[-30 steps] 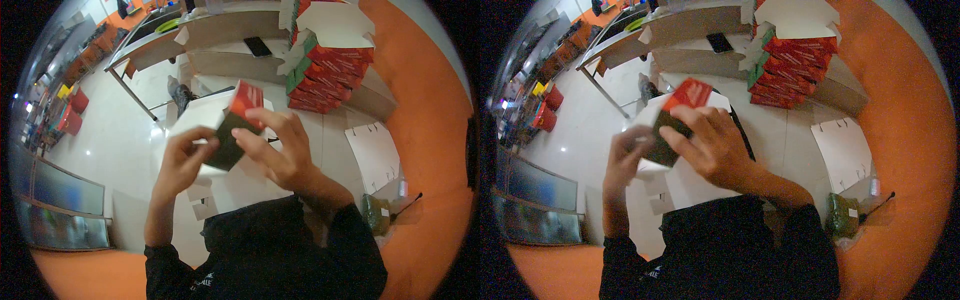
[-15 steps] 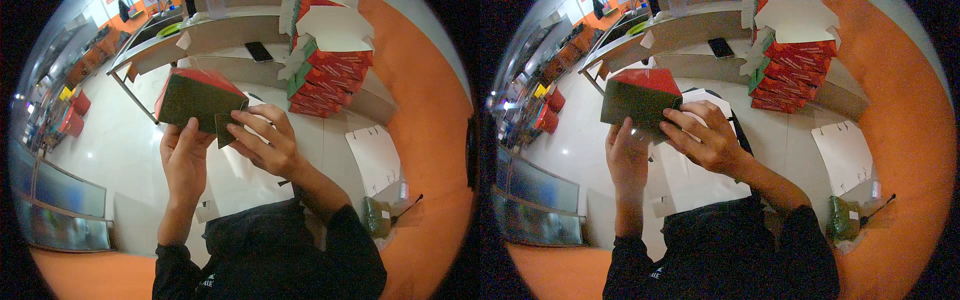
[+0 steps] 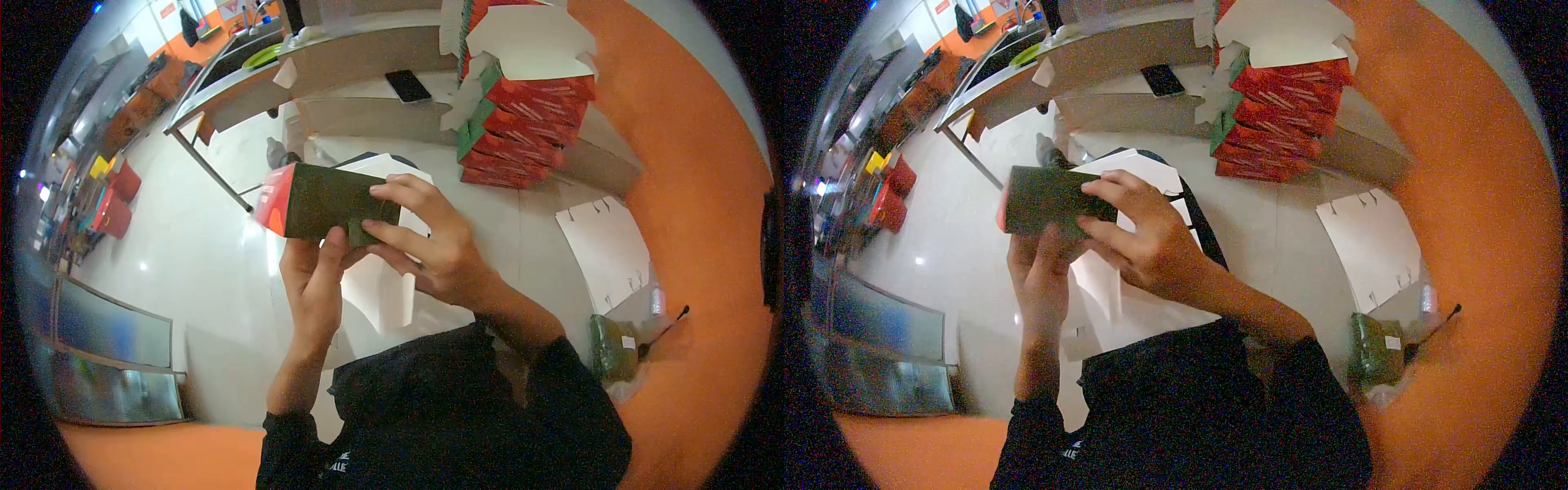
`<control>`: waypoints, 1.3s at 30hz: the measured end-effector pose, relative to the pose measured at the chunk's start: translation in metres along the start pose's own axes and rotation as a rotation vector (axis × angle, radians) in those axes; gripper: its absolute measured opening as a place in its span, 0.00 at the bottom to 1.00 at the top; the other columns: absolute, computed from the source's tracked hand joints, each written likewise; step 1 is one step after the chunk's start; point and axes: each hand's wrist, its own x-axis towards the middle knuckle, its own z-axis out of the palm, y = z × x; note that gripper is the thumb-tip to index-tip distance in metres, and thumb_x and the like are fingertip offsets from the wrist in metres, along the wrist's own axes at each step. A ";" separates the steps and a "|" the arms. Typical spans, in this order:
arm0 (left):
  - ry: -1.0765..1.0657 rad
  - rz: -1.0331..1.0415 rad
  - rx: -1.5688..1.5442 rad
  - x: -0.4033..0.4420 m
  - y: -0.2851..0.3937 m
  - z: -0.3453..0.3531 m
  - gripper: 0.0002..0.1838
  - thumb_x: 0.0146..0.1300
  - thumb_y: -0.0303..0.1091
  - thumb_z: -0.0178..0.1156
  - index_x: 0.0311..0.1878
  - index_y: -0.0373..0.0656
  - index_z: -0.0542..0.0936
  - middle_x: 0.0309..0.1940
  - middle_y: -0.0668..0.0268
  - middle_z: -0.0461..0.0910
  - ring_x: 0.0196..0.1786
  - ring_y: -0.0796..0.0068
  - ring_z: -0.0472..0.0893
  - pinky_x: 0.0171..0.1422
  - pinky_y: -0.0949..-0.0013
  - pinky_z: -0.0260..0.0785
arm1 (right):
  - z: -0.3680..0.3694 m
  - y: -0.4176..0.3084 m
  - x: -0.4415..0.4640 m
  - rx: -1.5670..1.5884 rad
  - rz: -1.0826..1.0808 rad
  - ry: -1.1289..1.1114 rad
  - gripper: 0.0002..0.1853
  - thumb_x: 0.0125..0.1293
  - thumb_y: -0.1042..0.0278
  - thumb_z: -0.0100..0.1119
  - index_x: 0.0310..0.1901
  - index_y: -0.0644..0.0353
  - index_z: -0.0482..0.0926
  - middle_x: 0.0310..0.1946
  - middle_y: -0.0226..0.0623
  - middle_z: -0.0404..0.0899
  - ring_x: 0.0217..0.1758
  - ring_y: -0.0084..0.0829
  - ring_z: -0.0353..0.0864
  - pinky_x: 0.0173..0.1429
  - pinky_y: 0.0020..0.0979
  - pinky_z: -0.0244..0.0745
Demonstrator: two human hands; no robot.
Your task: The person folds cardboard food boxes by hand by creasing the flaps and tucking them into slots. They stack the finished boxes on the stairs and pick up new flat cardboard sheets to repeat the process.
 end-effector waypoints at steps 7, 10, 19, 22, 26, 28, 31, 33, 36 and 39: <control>-0.217 0.068 0.329 0.003 0.014 -0.010 0.15 0.61 0.23 0.55 0.51 0.32 0.72 0.47 0.58 0.76 0.50 0.69 0.77 0.52 0.68 0.72 | -0.004 0.009 -0.002 0.154 0.213 0.124 0.33 0.43 0.68 0.73 0.52 0.60 0.68 0.53 0.48 0.71 0.57 0.41 0.71 0.57 0.36 0.68; -0.118 0.503 0.895 0.007 0.024 -0.026 0.17 0.50 0.22 0.63 0.46 0.34 0.76 0.46 0.55 0.77 0.51 0.65 0.77 0.56 0.65 0.68 | -0.028 0.020 -0.003 0.312 0.451 0.059 0.35 0.43 0.62 0.74 0.53 0.60 0.68 0.46 0.42 0.75 0.51 0.34 0.75 0.52 0.33 0.71; -0.441 -0.531 0.495 0.018 -0.013 -0.040 0.39 0.57 0.37 0.63 0.68 0.42 0.54 0.49 0.55 0.75 0.47 0.72 0.76 0.51 0.69 0.68 | -0.038 0.102 -0.016 0.924 0.817 -0.230 0.18 0.63 0.64 0.57 0.50 0.67 0.71 0.38 0.37 0.79 0.39 0.25 0.78 0.44 0.28 0.74; -0.261 -0.705 0.401 -0.001 -0.060 -0.044 0.38 0.60 0.41 0.60 0.69 0.43 0.52 0.48 0.56 0.75 0.46 0.72 0.77 0.50 0.69 0.69 | -0.065 0.111 -0.035 0.311 0.867 0.042 0.15 0.65 0.63 0.54 0.47 0.67 0.74 0.39 0.35 0.79 0.35 0.23 0.78 0.37 0.24 0.73; -0.108 -0.837 0.090 -0.022 -0.079 -0.040 0.39 0.61 0.45 0.58 0.69 0.43 0.51 0.48 0.55 0.75 0.48 0.69 0.76 0.49 0.64 0.71 | -0.132 0.003 -0.043 0.162 0.800 0.383 0.14 0.64 0.63 0.56 0.45 0.65 0.76 0.40 0.36 0.79 0.30 0.21 0.77 0.32 0.22 0.71; -0.018 -0.777 0.023 -0.023 -0.092 -0.033 0.42 0.61 0.44 0.59 0.70 0.44 0.45 0.53 0.53 0.70 0.52 0.64 0.74 0.49 0.59 0.71 | -0.156 -0.021 -0.060 0.223 0.434 0.121 0.16 0.61 0.62 0.60 0.46 0.64 0.75 0.42 0.40 0.79 0.28 0.23 0.77 0.29 0.24 0.71; 0.038 -0.706 -0.048 -0.011 -0.102 0.005 0.48 0.61 0.42 0.60 0.70 0.47 0.35 0.57 0.50 0.65 0.56 0.60 0.71 0.49 0.55 0.72 | -0.168 -0.036 -0.039 0.341 0.127 -0.369 0.21 0.56 0.61 0.65 0.47 0.64 0.75 0.45 0.45 0.78 0.26 0.27 0.78 0.27 0.27 0.73; -0.028 -0.656 -0.145 0.000 -0.106 0.041 0.48 0.61 0.43 0.59 0.70 0.49 0.33 0.61 0.47 0.59 0.59 0.54 0.67 0.50 0.52 0.72 | -0.153 -0.040 -0.035 0.092 0.399 -0.381 0.23 0.53 0.61 0.67 0.48 0.63 0.75 0.47 0.47 0.77 0.33 0.33 0.80 0.34 0.30 0.76; -0.261 -0.876 -0.332 0.008 -0.128 0.068 0.46 0.62 0.58 0.52 0.70 0.49 0.37 0.66 0.49 0.47 0.64 0.49 0.60 0.54 0.45 0.69 | -0.131 -0.006 -0.051 -0.227 0.673 -0.271 0.26 0.51 0.58 0.68 0.50 0.63 0.74 0.50 0.47 0.75 0.43 0.40 0.80 0.45 0.34 0.75; -0.311 -0.883 -0.184 -0.002 -0.120 0.064 0.41 0.63 0.57 0.50 0.70 0.47 0.44 0.62 0.49 0.55 0.61 0.53 0.66 0.57 0.49 0.68 | -0.109 0.070 -0.124 -0.500 0.764 -0.403 0.27 0.54 0.53 0.63 0.52 0.61 0.74 0.51 0.48 0.74 0.51 0.44 0.76 0.54 0.38 0.70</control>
